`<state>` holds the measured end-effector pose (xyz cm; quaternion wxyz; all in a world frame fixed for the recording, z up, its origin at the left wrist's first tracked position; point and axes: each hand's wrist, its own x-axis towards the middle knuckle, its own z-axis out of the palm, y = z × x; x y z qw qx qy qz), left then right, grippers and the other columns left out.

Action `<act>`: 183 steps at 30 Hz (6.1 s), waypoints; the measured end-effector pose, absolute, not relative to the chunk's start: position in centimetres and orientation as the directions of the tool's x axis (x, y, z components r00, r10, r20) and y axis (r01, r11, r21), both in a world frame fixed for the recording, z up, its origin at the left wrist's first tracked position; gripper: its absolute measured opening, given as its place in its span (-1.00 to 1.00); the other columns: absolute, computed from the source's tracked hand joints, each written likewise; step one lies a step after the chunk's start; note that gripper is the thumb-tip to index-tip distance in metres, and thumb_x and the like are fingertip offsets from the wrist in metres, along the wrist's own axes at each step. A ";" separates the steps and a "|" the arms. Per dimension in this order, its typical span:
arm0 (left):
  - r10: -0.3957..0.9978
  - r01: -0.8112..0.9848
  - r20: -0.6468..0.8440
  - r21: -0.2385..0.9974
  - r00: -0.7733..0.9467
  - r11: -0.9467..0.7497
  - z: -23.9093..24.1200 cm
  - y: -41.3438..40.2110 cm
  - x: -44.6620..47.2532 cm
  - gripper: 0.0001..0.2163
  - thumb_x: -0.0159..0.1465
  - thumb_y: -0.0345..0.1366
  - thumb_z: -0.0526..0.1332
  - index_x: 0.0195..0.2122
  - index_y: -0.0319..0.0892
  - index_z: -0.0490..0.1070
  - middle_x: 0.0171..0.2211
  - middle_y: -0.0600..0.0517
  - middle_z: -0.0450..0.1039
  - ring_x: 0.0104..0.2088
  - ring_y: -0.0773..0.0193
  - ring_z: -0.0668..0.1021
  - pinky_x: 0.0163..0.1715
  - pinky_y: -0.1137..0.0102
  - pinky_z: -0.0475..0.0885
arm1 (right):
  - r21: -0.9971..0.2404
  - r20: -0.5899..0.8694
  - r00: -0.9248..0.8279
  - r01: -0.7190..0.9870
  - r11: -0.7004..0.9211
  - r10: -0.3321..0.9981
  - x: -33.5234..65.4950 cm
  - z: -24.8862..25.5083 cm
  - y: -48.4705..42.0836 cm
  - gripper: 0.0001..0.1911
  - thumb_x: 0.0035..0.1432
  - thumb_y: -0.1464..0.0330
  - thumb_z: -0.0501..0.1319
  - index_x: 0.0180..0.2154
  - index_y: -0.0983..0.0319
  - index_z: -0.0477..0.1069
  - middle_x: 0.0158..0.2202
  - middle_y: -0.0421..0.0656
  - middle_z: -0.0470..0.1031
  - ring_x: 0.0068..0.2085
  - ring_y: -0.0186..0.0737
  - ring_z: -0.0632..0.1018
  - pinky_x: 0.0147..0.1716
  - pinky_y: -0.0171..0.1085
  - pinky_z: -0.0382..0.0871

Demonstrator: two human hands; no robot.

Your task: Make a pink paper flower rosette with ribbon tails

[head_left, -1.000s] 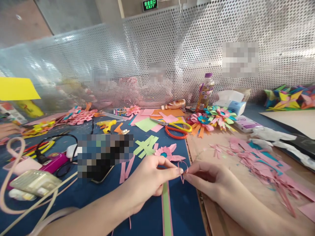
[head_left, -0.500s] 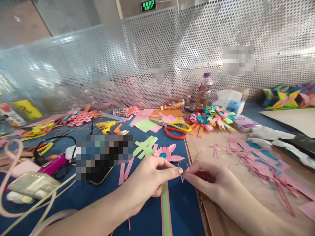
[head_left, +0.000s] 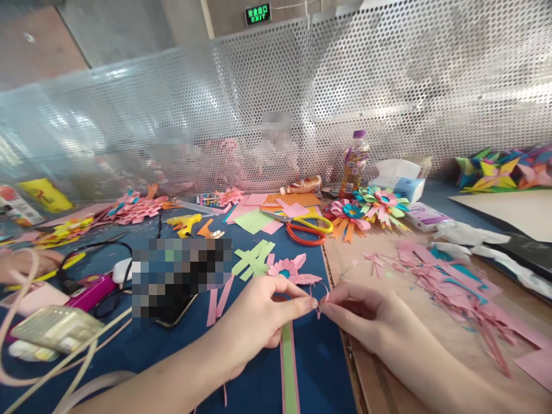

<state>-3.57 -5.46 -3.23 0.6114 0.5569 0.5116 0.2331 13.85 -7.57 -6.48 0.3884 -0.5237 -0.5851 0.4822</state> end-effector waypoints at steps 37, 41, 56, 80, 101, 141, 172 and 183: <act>0.853 0.295 -0.389 0.909 0.348 0.294 -3.1 -5.5 -3.6 -0.77 0.09 -0.15 0.23 -0.47 -0.21 0.29 -0.70 0.24 -0.05 -0.69 0.52 0.02 -0.72 0.52 -0.10 | -0.967 -0.108 -0.245 0.252 -0.044 0.963 13.9 -5.5 -7.9 -0.79 0.09 0.21 0.13 -0.39 0.21 0.40 -0.37 -0.18 0.45 -0.30 -0.26 0.43 -0.29 -0.31 0.27; 0.849 0.295 -0.399 0.905 0.345 0.306 -2.9 -5.5 -3.5 -0.77 0.09 -0.16 0.24 -0.46 -0.21 0.28 -0.71 0.24 -0.04 -0.69 0.53 0.02 -0.72 0.52 -0.10 | -0.963 -0.105 -0.236 0.267 -0.040 0.966 13.9 -5.7 -7.8 -0.78 0.07 0.20 0.14 -0.42 0.21 0.38 -0.40 -0.19 0.43 -0.34 -0.27 0.42 -0.35 -0.32 0.26; 0.844 0.295 -0.411 0.901 0.345 0.318 -3.0 -5.5 -3.4 -0.78 0.08 -0.18 0.24 -0.48 -0.21 0.27 -0.70 0.24 -0.06 -0.68 0.52 0.01 -0.72 0.51 -0.11 | -0.958 -0.083 -0.234 0.287 -0.013 0.969 14.0 -6.8 -7.4 -0.76 0.06 0.17 0.14 -0.45 0.21 0.37 -0.46 -0.20 0.38 -0.41 -0.31 0.38 -0.42 -0.34 0.23; 0.845 0.324 -0.409 0.897 0.344 0.301 -3.0 -5.5 -3.4 -0.78 0.09 -0.17 0.24 -0.49 -0.21 0.29 -0.72 0.24 -0.03 -0.71 0.54 0.04 -0.73 0.53 -0.10 | -0.960 -0.086 -0.203 0.279 -0.026 0.975 14.0 -6.3 -7.7 -0.83 0.05 0.25 0.15 -0.45 0.20 0.40 -0.45 -0.21 0.40 -0.39 -0.31 0.40 -0.41 -0.35 0.25; 0.828 0.395 -0.450 0.865 0.336 0.310 -1.9 -5.4 -3.1 -0.77 0.09 -0.17 0.22 -0.48 -0.23 0.27 -0.69 0.23 0.03 -0.73 0.56 0.07 -0.74 0.54 -0.10 | -0.945 -0.048 -0.193 0.328 0.018 0.980 13.8 -6.7 -7.8 -0.81 0.03 0.23 0.16 -0.47 0.21 0.41 -0.58 -0.26 0.27 -0.55 -0.40 0.23 -0.59 -0.37 0.10; 0.833 0.377 -0.427 0.879 0.352 0.292 -2.8 -5.5 -3.5 -0.76 0.08 -0.15 0.23 -0.47 -0.23 0.29 -0.69 0.23 0.05 -0.73 0.55 0.08 -0.74 0.55 -0.08 | -0.954 -0.055 -0.201 0.300 0.008 0.978 13.8 -6.4 -8.0 -0.78 0.02 0.19 0.16 -0.47 0.21 0.41 -0.49 -0.21 0.39 -0.47 -0.34 0.35 -0.53 -0.37 0.20; 0.764 0.219 -0.498 0.867 0.410 0.447 -2.3 -5.5 -3.3 -0.80 0.08 -0.24 0.27 -0.51 -0.25 0.29 -0.67 0.21 0.02 -0.69 0.57 0.02 -0.74 0.54 -0.15 | -0.782 0.314 -0.306 0.454 0.428 0.899 14.6 -6.6 -8.1 -0.89 0.14 0.40 0.06 -0.36 0.19 0.36 -0.39 -0.21 0.34 -0.55 -0.44 0.28 -0.59 -0.41 0.20; 0.686 0.032 -0.530 0.802 0.499 0.596 -2.4 -5.3 -3.5 -0.83 0.02 -0.35 0.33 -0.47 -0.31 0.37 -0.68 0.22 0.01 -0.68 0.59 -0.03 -0.78 0.62 -0.19 | -0.424 0.626 -0.333 0.614 0.666 0.705 15.7 -7.4 -8.1 -0.78 0.15 0.46 0.11 -0.15 0.13 0.23 -0.29 -0.21 0.35 -0.51 -0.46 0.36 -0.63 -0.41 0.20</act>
